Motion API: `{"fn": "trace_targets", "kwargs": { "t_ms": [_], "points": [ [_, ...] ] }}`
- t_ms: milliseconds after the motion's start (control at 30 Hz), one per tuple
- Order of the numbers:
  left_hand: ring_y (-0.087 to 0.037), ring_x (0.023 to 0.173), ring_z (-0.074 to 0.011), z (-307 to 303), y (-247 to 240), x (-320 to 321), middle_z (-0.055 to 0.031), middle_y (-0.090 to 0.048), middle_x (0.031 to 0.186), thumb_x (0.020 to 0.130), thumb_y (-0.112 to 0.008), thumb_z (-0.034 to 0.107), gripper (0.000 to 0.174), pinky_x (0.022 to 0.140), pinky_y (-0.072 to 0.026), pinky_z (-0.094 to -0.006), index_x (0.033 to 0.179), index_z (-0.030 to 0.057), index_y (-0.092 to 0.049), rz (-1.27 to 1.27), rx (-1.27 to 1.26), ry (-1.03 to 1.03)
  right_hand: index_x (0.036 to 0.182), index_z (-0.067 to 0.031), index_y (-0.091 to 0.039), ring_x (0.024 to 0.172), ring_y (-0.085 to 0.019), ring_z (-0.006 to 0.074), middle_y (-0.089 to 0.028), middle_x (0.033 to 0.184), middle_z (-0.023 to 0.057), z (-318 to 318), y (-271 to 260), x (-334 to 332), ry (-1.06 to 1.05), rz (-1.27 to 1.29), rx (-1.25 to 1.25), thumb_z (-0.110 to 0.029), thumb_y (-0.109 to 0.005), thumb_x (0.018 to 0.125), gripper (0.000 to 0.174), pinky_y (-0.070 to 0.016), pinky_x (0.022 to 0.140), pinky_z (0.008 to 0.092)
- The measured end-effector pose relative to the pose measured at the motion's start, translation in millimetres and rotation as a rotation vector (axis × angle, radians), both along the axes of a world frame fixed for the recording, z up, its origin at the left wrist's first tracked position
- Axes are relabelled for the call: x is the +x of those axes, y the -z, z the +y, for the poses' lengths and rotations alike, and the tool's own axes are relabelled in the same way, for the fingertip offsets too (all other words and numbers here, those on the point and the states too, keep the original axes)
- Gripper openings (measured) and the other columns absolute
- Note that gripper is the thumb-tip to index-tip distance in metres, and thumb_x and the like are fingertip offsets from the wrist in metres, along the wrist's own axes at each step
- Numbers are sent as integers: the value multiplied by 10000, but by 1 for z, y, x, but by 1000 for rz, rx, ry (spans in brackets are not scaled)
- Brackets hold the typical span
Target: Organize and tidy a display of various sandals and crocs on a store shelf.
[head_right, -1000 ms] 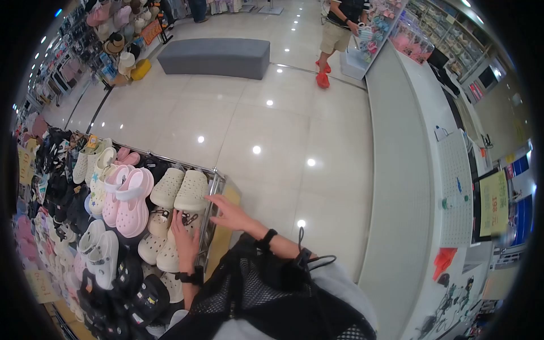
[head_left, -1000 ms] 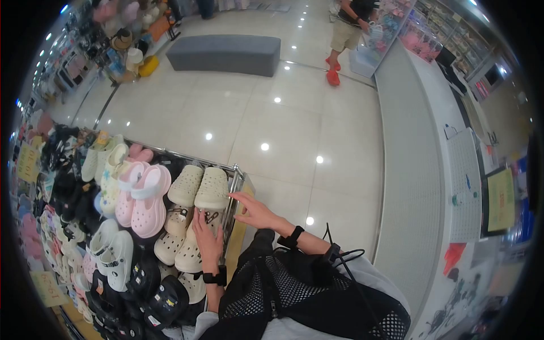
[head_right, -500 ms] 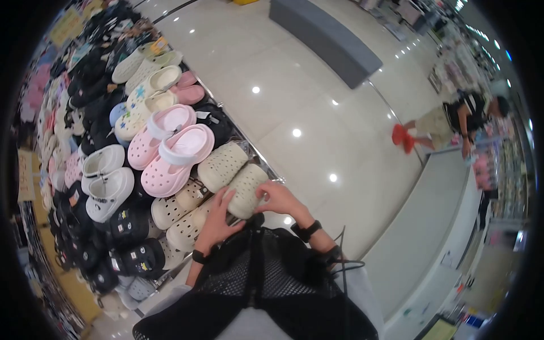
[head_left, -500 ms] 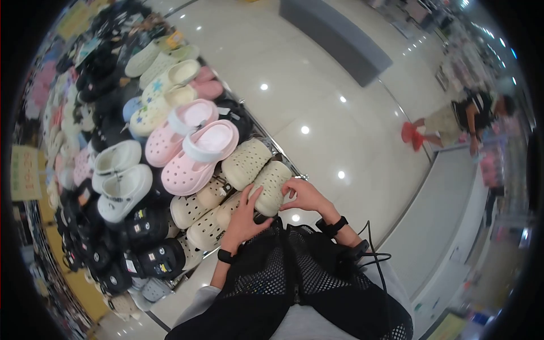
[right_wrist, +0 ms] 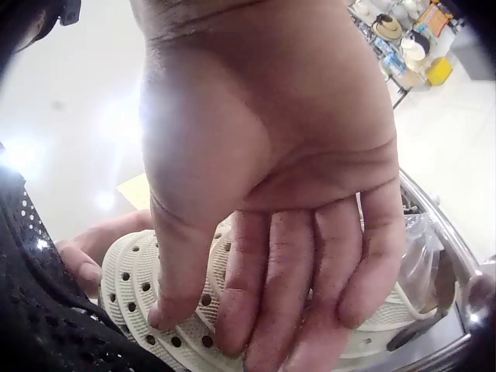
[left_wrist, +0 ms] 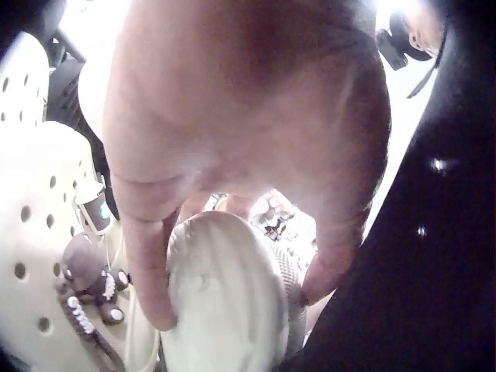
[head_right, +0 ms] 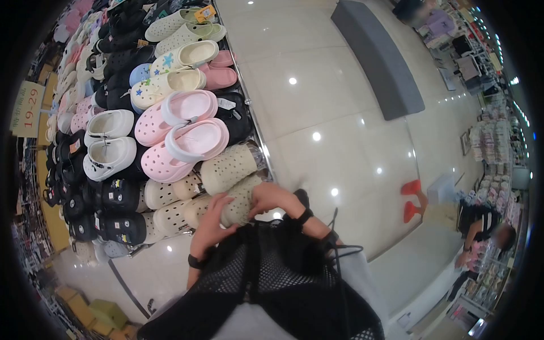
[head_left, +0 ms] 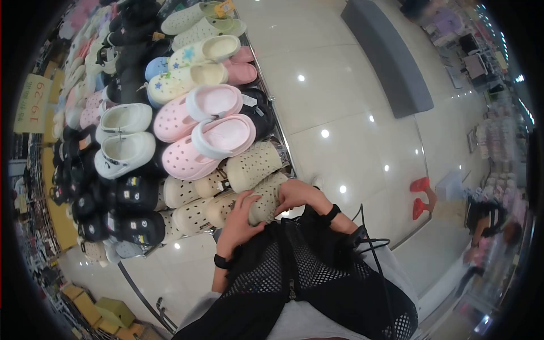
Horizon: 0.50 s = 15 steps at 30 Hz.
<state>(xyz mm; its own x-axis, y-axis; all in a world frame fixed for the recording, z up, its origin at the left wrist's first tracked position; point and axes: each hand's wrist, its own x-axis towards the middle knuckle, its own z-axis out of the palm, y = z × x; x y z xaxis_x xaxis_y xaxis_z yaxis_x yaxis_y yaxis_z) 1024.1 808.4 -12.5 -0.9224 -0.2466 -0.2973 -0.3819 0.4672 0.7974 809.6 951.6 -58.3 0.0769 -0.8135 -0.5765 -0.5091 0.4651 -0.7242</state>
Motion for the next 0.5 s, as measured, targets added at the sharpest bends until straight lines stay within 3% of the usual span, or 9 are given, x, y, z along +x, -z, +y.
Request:
{"fn": "trace_targets", "kwargs": {
  "t_ms": [100, 133, 167, 233, 267, 333, 367, 433, 500],
  "points": [
    [-523, 1310, -400, 15, 3, 0, -162, -479, 1470, 727, -874, 210, 786, 1084, -460, -453, 1410, 106, -500, 31, -49, -68, 759, -61, -788, 541, -676, 159, -713, 632, 48, 6, 14, -15, -26, -169, -59, -465, -795, 832, 411, -527, 562, 306],
    [-509, 1322, -394, 24, 8, 2, -177, -484, 1460, 729, -880, 219, 797, 1104, -436, -446, 1409, 74, -490, 39, -39, -214, 918, -34, -784, 624, -702, 143, -753, 753, 54, 3, 6, -27, -172, -229, -76, -397, -779, 888, 364, -545, 613, 282],
    [-494, 1334, -389, 34, 12, 1, -192, -488, 1450, 730, -886, 228, 811, 1124, -413, -439, 1408, 41, -481, 50, -32, -364, 918, -34, -784, 624, -702, 143, -753, 753, 54, 10, 14, -39, -196, -233, -87, -397, -779, 888, 364, -545, 613, 282],
    [-472, 1350, -367, 58, 26, 2, -225, -482, 1432, 764, -882, 236, 834, 1150, -375, -426, 1432, -18, -451, -8, -77, -460, 1054, -12, -747, 766, -725, 143, -770, 908, 69, 24, 36, -59, -15, -683, -112, -333, -774, 920, 349, -560, 700, 269],
    [-493, 1337, -353, 67, 39, 2, -232, -498, 1422, 788, -870, 220, 828, 1133, -394, -422, 1447, -29, -434, -30, -104, -615, 1107, -5, -726, 851, -726, 150, -764, 990, 95, 30, 38, -75, -21, -721, -147, -363, -799, 906, 418, -571, 748, 307],
    [-591, 1238, -304, 81, 25, -15, -239, -597, 1342, 846, -842, 205, 772, 1049, -472, -412, 1445, -69, -439, 8, -38, -887, 1109, -3, -714, 864, -718, 144, -759, 984, 79, 50, 37, -105, -8, -636, -212, -322, -785, 923, 377, -562, 770, 290],
    [-591, 1238, -304, 83, 23, -21, -239, -597, 1342, 846, -842, 205, 772, 1049, -472, -412, 1445, -69, -439, 18, -64, -907, 1111, -1, -702, 878, -710, 138, -755, 979, 63, 61, 36, -123, 36, -530, -250, -282, -771, 941, 336, -554, 791, 272],
    [-647, 1131, -282, 86, 31, -22, -189, -670, 1236, 863, -809, 178, 637, 1025, -489, -406, 1400, -34, -540, 63, 165, -1066, 1108, -3, -698, 861, -703, 137, -749, 968, 59, 85, 38, -154, 58, -557, -262, -273, -769, 942, 325, -554, 790, 275],
    [-677, 1058, -281, 86, 43, -19, -174, -706, 1151, 849, -828, 193, 578, 971, -519, -415, 1312, -55, -585, 76, 92, -1134, 1106, -5, -694, 844, -696, 136, -744, 957, 56, 108, 41, -183, 93, -580, -272, -265, -767, 944, 315, -553, 790, 278]
  ]
}}
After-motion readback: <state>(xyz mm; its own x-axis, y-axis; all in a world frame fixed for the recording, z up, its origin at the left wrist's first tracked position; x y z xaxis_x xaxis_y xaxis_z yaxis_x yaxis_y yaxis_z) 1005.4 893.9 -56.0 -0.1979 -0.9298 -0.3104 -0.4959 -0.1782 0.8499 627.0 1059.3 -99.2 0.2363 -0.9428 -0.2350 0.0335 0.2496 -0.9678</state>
